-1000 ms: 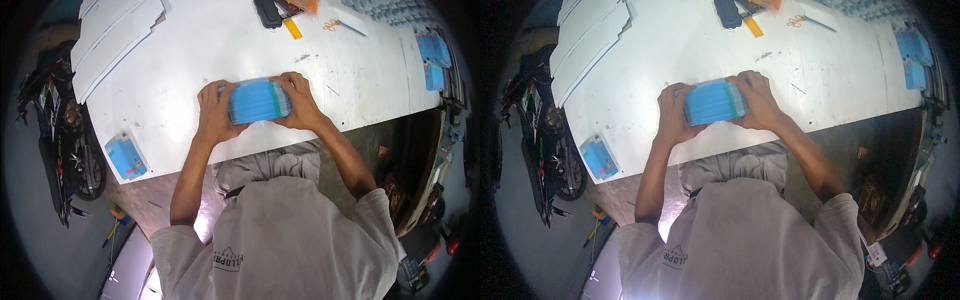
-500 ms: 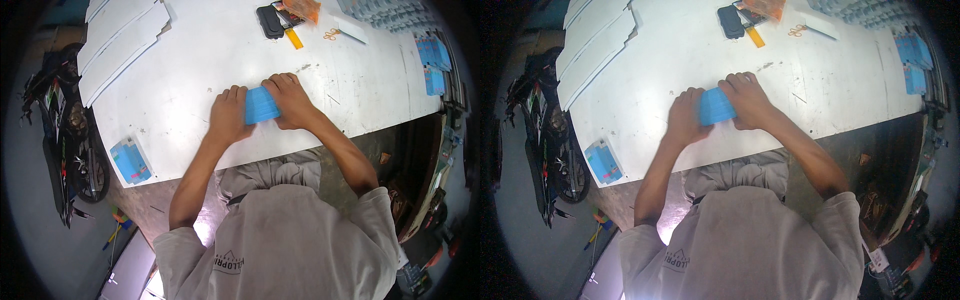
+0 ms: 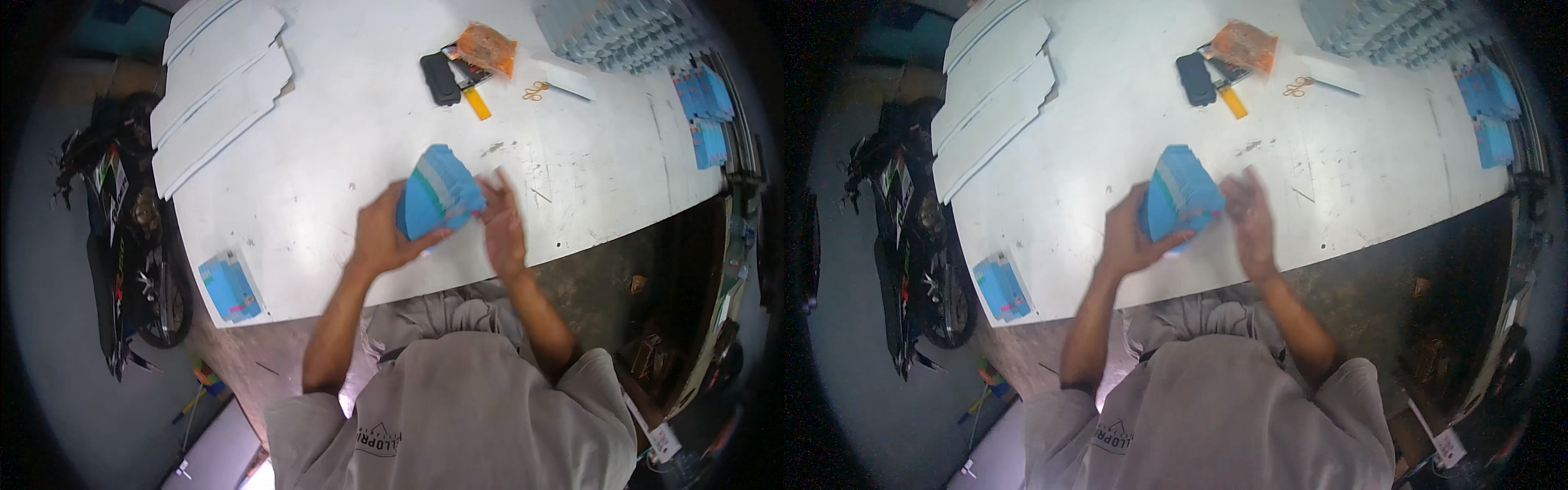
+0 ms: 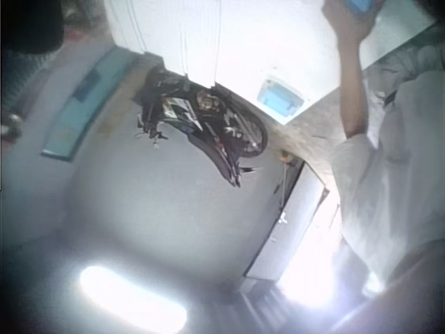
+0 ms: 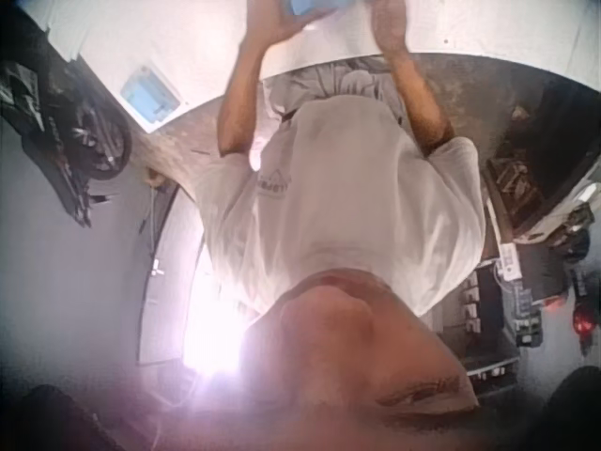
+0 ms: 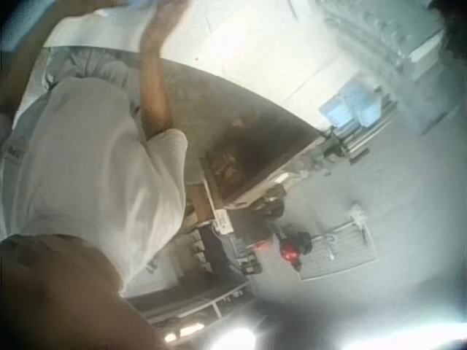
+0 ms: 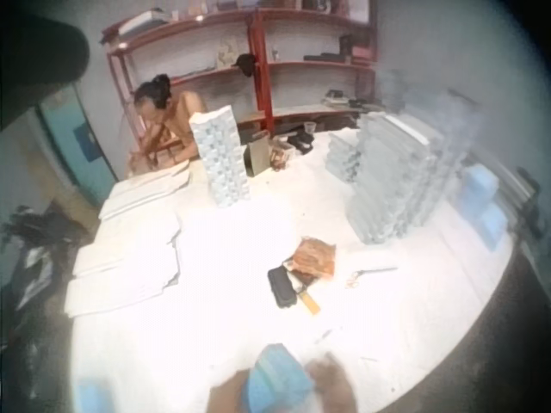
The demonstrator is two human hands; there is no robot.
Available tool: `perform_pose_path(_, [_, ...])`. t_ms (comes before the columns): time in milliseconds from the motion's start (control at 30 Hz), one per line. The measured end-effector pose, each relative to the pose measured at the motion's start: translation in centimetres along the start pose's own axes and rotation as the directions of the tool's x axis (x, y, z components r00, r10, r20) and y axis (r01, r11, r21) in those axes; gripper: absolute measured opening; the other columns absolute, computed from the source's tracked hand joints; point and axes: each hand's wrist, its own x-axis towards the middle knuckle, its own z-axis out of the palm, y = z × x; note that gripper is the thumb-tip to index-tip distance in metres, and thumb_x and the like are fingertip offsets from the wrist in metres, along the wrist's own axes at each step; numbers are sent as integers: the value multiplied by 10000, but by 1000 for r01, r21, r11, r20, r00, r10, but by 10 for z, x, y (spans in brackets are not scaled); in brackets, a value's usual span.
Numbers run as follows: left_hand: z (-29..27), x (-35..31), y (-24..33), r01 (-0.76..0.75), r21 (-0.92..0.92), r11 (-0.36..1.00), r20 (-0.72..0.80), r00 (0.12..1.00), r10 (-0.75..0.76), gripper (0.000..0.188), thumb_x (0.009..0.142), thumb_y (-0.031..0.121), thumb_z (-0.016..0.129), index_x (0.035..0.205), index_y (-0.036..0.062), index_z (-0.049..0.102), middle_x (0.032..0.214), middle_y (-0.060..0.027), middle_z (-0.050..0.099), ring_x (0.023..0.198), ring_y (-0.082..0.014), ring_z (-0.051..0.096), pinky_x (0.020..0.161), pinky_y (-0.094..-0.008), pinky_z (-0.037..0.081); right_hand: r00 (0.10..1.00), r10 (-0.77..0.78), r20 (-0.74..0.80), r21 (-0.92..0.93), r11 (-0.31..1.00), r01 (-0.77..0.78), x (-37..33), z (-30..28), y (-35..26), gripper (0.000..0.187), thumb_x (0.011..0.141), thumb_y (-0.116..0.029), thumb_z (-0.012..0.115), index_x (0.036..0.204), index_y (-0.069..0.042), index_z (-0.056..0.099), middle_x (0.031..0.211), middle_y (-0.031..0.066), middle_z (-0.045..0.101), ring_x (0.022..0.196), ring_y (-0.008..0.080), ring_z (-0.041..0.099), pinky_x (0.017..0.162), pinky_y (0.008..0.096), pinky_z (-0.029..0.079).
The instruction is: The person inserts blue face masks into white cardboard sleeves one by one, then stacks the completed units and secures the stack with a rubber band. The person also handles white cardboard pieces and a rubber band during the process.
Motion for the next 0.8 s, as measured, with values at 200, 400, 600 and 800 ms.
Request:
perform_pose_path(200, [54,-18,11,-156,-179,971,-141,981,131,852,748,364,929,1379,-65,550,1178,-219,677,1055,-354,694,928,-420,546,991,-28,-130,113,993,43,-13,30,10,643,1085,-546,417,1304,36,580,1113,130,685,971,196,667,867,359,547])
perform_pose_path(400, [79,-17,30,-163,-345,925,-297,953,57,817,902,532,728,1388,-91,520,1200,-257,572,1050,-392,627,917,-458,512,946,-297,-131,-371,899,232,5,26,4,699,1041,-619,454,1001,48,659,845,110,674,745,178,638,665,347,515])
perform_pose_path(600, [92,-8,4,-267,-301,915,-466,879,103,885,972,738,458,1282,-87,540,1009,-180,637,855,-277,647,726,-371,508,868,-494,-62,-552,741,383,13,40,-6,699,962,-632,600,878,60,655,730,126,606,647,218,621,575,356,490])
perform_pose_path(800, [89,1,26,-246,-444,862,-506,862,-15,849,960,758,465,1097,-71,592,874,-126,631,765,-209,618,667,-331,482,834,-547,-70,-630,672,388,20,34,5,655,939,-598,646,824,46,644,688,139,558,586,256,581,525,373,453])
